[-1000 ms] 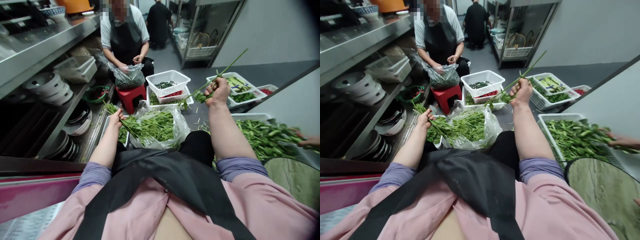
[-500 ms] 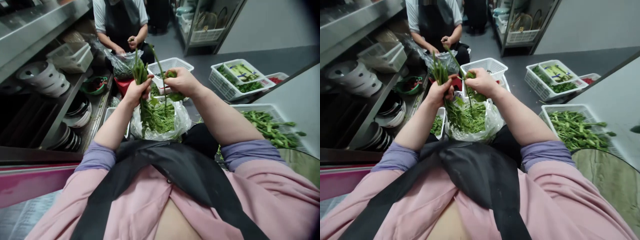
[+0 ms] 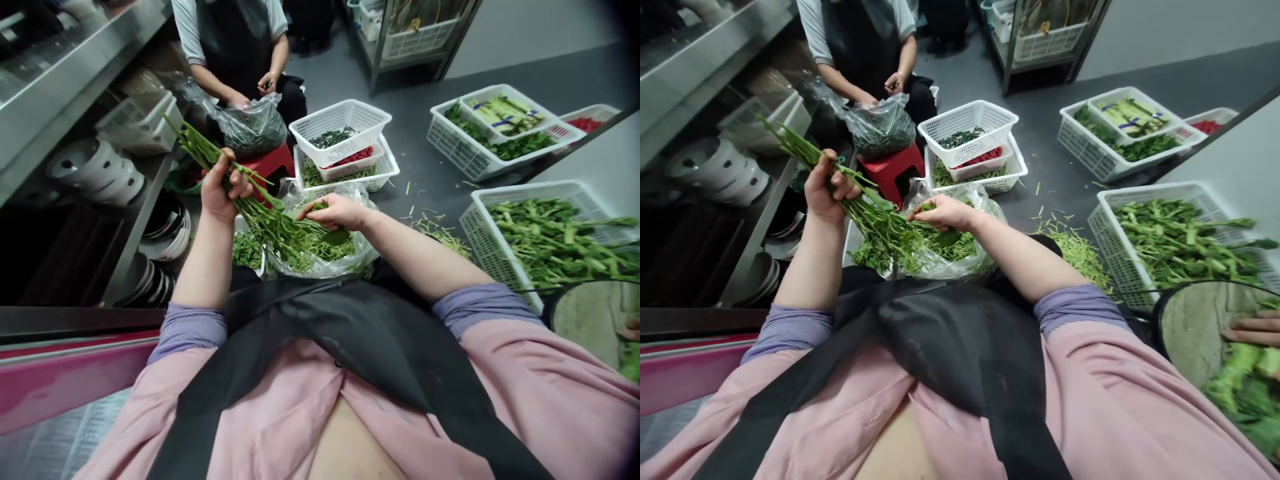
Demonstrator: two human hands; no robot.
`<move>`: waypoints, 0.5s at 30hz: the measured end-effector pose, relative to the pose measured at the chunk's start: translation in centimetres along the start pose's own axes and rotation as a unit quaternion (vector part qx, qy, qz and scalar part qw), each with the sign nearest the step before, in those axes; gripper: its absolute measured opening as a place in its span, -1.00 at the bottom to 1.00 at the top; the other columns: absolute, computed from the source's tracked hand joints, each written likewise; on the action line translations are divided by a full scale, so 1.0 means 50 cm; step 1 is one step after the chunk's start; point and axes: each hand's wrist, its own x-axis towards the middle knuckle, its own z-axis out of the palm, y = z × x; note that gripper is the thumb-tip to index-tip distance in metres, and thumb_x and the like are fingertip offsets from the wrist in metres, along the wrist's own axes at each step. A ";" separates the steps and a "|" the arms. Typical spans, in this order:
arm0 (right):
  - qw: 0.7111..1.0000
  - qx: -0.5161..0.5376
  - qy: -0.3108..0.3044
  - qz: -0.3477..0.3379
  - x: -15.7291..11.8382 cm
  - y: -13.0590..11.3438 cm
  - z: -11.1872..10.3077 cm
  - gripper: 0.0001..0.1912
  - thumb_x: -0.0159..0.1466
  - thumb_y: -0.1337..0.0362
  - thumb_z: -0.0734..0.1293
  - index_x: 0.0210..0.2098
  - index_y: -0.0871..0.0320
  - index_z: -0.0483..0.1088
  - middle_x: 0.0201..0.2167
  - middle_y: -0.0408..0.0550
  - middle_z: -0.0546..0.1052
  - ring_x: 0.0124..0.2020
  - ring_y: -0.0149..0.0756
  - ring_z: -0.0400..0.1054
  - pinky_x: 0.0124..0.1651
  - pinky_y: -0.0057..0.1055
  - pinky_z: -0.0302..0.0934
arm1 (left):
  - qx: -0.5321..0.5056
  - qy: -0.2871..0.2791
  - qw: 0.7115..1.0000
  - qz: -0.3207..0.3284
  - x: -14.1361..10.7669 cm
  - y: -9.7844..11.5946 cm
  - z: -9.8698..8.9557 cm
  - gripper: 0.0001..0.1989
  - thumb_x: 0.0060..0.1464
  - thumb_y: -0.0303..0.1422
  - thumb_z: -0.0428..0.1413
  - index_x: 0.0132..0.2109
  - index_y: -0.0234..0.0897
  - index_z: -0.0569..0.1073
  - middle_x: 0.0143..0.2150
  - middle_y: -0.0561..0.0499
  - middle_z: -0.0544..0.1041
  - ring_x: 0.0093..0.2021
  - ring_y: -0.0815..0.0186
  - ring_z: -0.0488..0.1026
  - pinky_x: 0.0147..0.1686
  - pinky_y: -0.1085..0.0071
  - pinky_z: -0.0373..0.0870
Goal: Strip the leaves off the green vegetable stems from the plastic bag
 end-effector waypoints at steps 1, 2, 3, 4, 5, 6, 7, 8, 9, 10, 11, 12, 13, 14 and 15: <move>1.000 0.016 -0.024 0.006 0.003 0.011 0.004 -0.74 0.10 0.28 0.43 -0.25 0.30 0.42 -0.76 -0.37 0.12 -0.74 -0.61 -0.11 -0.72 -0.60 -0.18 | -0.008 -0.004 1.000 -0.004 0.002 -0.003 0.001 -0.64 0.35 -0.35 -0.19 -0.36 -0.23 0.40 -0.66 0.17 0.11 -0.77 0.54 -0.11 -0.70 0.51 -0.02; 0.999 0.029 -0.038 0.009 0.007 0.020 0.008 -0.72 0.10 0.28 0.43 -0.24 0.30 0.41 -0.75 -0.38 0.12 -0.74 -0.61 -0.11 -0.72 -0.61 -0.17 | -0.011 -0.002 1.000 -0.008 0.005 -0.006 0.003 -0.63 0.35 -0.35 -0.20 -0.36 -0.24 0.40 -0.66 0.17 0.12 -0.77 0.55 -0.11 -0.70 0.51 -0.02; 0.998 0.039 -0.042 0.011 0.012 0.028 0.011 -0.71 0.09 0.29 0.44 -0.22 0.29 0.40 -0.75 -0.38 0.12 -0.74 -0.62 -0.11 -0.71 -0.61 -0.17 | -0.009 0.002 1.000 -0.010 0.009 -0.009 0.005 -0.64 0.35 -0.35 -0.19 -0.35 -0.24 0.41 -0.65 0.17 0.13 -0.77 0.56 -0.10 -0.70 0.52 -0.02; 0.998 0.050 -0.036 0.011 0.017 0.035 0.013 -0.69 0.07 0.30 0.44 -0.21 0.28 0.38 -0.74 -0.39 0.13 -0.74 -0.62 -0.11 -0.71 -0.61 -0.18 | -0.004 0.007 1.000 -0.010 0.013 -0.011 0.006 -0.66 0.34 -0.33 -0.16 -0.34 -0.24 0.42 -0.64 0.18 0.16 -0.77 0.57 -0.08 -0.70 0.53 -0.01; 0.998 0.062 -0.020 0.009 0.022 0.042 0.013 -0.68 0.06 0.32 0.44 -0.21 0.26 0.35 -0.74 -0.39 0.13 -0.75 -0.62 -0.12 -0.71 -0.62 -0.18 | 0.002 0.010 1.000 -0.009 0.017 -0.013 0.007 -0.69 0.33 -0.31 -0.12 -0.33 -0.24 0.42 -0.64 0.18 0.18 -0.77 0.58 -0.07 -0.70 0.53 -0.01; 0.997 0.078 0.001 0.004 0.026 0.048 0.012 -0.67 0.05 0.34 0.44 -0.21 0.23 0.33 -0.74 -0.40 0.12 -0.75 -0.62 -0.13 -0.71 -0.62 -0.19 | 0.008 0.013 1.000 -0.008 0.020 -0.014 0.006 -0.72 0.31 -0.29 -0.08 -0.32 -0.24 0.43 -0.63 0.19 0.20 -0.78 0.59 -0.06 -0.70 0.53 -0.01; 0.995 0.095 0.021 0.000 0.029 0.054 0.009 -0.67 0.05 0.34 0.43 -0.21 0.21 0.30 -0.74 -0.42 0.10 -0.75 -0.62 -0.15 -0.71 -0.63 -0.20 | 0.012 0.016 1.000 -0.006 0.023 -0.014 0.005 -0.74 0.30 -0.27 -0.06 -0.31 -0.23 0.43 -0.63 0.19 0.21 -0.78 0.59 -0.06 -0.71 0.53 -0.01; 0.993 0.111 0.029 0.000 0.031 0.059 0.006 -0.67 0.06 0.35 0.41 -0.21 0.20 0.28 -0.74 -0.43 0.07 -0.75 -0.61 -0.17 -0.71 -0.63 -0.21 | 0.012 0.018 1.000 -0.006 0.025 -0.014 0.003 -0.75 0.29 -0.27 -0.05 -0.31 -0.23 0.43 -0.63 0.19 0.23 -0.78 0.59 -0.05 -0.71 0.54 0.00; 0.992 0.123 0.024 0.004 0.031 0.064 0.002 -0.68 0.06 0.35 0.39 -0.20 0.19 0.27 -0.74 -0.43 0.05 -0.75 -0.61 -0.18 -0.70 -0.63 -0.22 | 0.011 0.021 1.000 -0.005 0.025 -0.012 0.001 -0.75 0.29 -0.27 -0.05 -0.30 -0.24 0.43 -0.63 0.19 0.25 -0.78 0.59 -0.04 -0.71 0.55 0.01; 0.991 0.130 0.005 0.014 0.031 0.068 -0.001 -0.68 0.06 0.35 0.38 -0.20 0.20 0.27 -0.75 -0.43 0.03 -0.74 -0.60 -0.19 -0.70 -0.64 -0.23 | 0.009 0.025 1.000 -0.003 0.025 -0.011 0.000 -0.75 0.29 -0.28 -0.06 -0.30 -0.24 0.43 -0.62 0.19 0.26 -0.79 0.59 -0.03 -0.71 0.55 0.01; 0.991 0.131 -0.024 0.026 0.029 0.071 -0.005 -0.69 0.05 0.35 0.37 -0.20 0.22 0.28 -0.75 -0.43 0.02 -0.74 -0.59 -0.19 -0.70 -0.63 -0.24 | 0.009 0.031 0.999 -0.001 0.023 -0.009 -0.001 -0.75 0.29 -0.29 -0.06 -0.29 -0.24 0.43 -0.62 0.18 0.28 -0.79 0.59 -0.03 -0.71 0.56 0.02; 0.989 0.131 -0.055 0.037 0.028 0.074 -0.007 -0.69 0.05 0.35 0.36 -0.21 0.23 0.29 -0.75 -0.42 0.02 -0.74 -0.59 -0.19 -0.70 -0.63 -0.24 | 0.010 0.035 0.999 0.001 0.021 -0.007 -0.001 -0.76 0.29 -0.29 -0.06 -0.28 -0.23 0.44 -0.62 0.18 0.30 -0.79 0.59 -0.03 -0.71 0.56 0.03; 0.987 0.134 -0.080 0.042 0.026 0.076 -0.008 -0.70 0.04 0.35 0.35 -0.22 0.25 0.30 -0.75 -0.41 0.02 -0.73 -0.58 -0.18 -0.70 -0.62 -0.24 | 0.013 0.038 0.999 0.003 0.018 -0.005 -0.001 -0.77 0.28 -0.30 -0.05 -0.28 -0.23 0.44 -0.61 0.18 0.32 -0.79 0.59 -0.02 -0.72 0.56 0.04; 0.985 0.140 -0.094 0.039 0.024 0.078 -0.009 -0.72 0.04 0.34 0.35 -0.23 0.25 0.30 -0.74 -0.40 0.02 -0.73 -0.58 -0.18 -0.70 -0.62 -0.23 | 0.017 0.039 0.999 0.005 0.016 -0.004 -0.001 -0.79 0.27 -0.30 -0.04 -0.27 -0.22 0.45 -0.61 0.18 0.33 -0.80 0.59 -0.02 -0.72 0.55 0.05; 0.983 0.151 -0.096 0.029 0.022 0.079 -0.009 -0.72 0.05 0.33 0.34 -0.24 0.25 0.30 -0.74 -0.40 0.02 -0.72 -0.58 -0.19 -0.70 -0.61 -0.23 | 0.022 0.040 0.999 0.006 0.013 -0.002 -0.001 -0.81 0.25 -0.30 -0.01 -0.27 -0.22 0.45 -0.61 0.18 0.34 -0.80 0.59 -0.01 -0.72 0.55 0.05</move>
